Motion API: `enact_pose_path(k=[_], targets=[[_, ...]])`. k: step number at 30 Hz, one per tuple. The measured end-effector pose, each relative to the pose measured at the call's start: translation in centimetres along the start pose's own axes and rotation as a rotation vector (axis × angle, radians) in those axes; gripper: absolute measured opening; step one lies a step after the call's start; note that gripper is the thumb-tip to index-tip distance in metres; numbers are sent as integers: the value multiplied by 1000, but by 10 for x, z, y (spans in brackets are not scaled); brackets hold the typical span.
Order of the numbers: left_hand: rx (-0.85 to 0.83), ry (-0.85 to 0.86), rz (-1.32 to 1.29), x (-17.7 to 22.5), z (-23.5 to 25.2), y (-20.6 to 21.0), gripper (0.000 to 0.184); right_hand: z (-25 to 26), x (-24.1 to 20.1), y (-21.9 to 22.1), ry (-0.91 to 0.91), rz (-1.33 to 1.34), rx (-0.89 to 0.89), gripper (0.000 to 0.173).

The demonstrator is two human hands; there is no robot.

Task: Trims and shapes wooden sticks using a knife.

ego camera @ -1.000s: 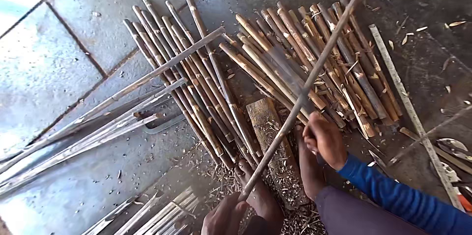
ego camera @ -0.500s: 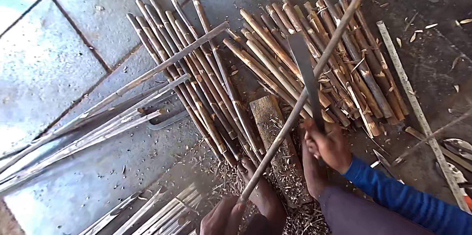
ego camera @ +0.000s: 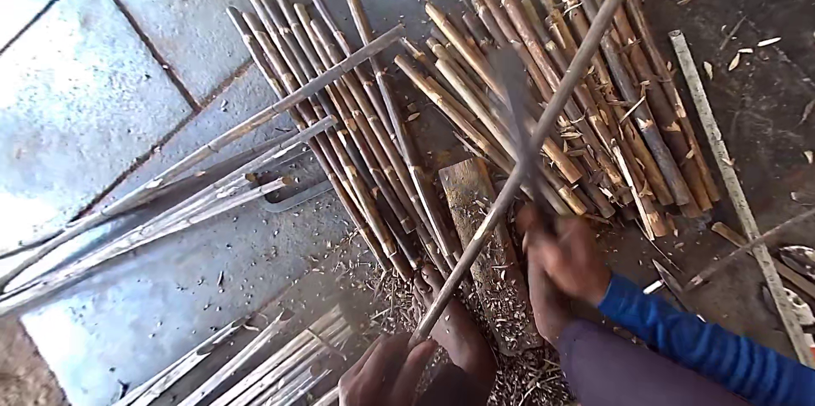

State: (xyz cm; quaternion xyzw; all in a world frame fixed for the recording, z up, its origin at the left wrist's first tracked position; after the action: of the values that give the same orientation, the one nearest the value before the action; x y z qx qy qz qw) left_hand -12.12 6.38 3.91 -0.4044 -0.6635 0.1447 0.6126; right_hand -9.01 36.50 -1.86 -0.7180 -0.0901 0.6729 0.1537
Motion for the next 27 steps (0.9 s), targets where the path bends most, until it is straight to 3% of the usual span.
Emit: enact_pose_path(k=[2, 3, 6, 8, 10, 13, 14, 17, 18, 21, 24, 25, 27], targets=[[-14, -2, 32, 1, 4, 1, 36, -13, -5, 26, -79, -163, -209, 52], [-38, -11, 48, 1, 5, 3, 38, -14, -4, 23, -81, -171, -215, 52], [-136, -28, 45, 5, 6, 8, 39, 0, 7, -16, 44, 103, 104, 42], [-171, -29, 46, 4, 6, 11, 39, -6, 4, 0, -15, -14, -34, 39], [-189, -42, 74, 0, 10, 12, 41, -17, 0, 13, -102, -186, -137, 52], [-209, -59, 75, -4, 16, 8, 42, -2, 12, -30, 10, -2, 170, 42], [-223, -66, 61, -6, 15, 7, 43, 0, 11, -30, 26, 29, 175, 42], [-279, -69, 14, -11, 19, 9, 44, -16, 3, 11, -52, -118, -117, 57], [-296, -63, 5, -12, 22, 10, 44, -15, 4, 10, -49, -133, -115, 56], [-268, -70, 9, -11, 17, 10, 41, -6, 13, -16, 69, 71, 128, 45], [-204, -41, 39, -2, 13, 8, 37, -15, -2, 18, -89, -202, -185, 57], [-183, -26, 55, 1, 13, 9, 37, -14, -4, 18, -106, -229, -192, 57], [-127, 10, 93, 5, 10, 8, 38, -2, 3, -9, -21, -61, 6, 43]])
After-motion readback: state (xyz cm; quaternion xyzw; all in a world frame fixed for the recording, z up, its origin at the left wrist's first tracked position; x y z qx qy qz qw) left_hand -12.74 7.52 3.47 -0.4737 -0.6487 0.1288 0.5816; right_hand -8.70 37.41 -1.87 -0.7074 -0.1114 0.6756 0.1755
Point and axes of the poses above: each hand's wrist, its own z-axis towards the middle knuckle, its own y-axis out of the palm, x = y × z, the point moved 9 cm from there along z, towards the middle knuckle, and after that the axes turned 15 degrees about -y, right-handed, at the moved point
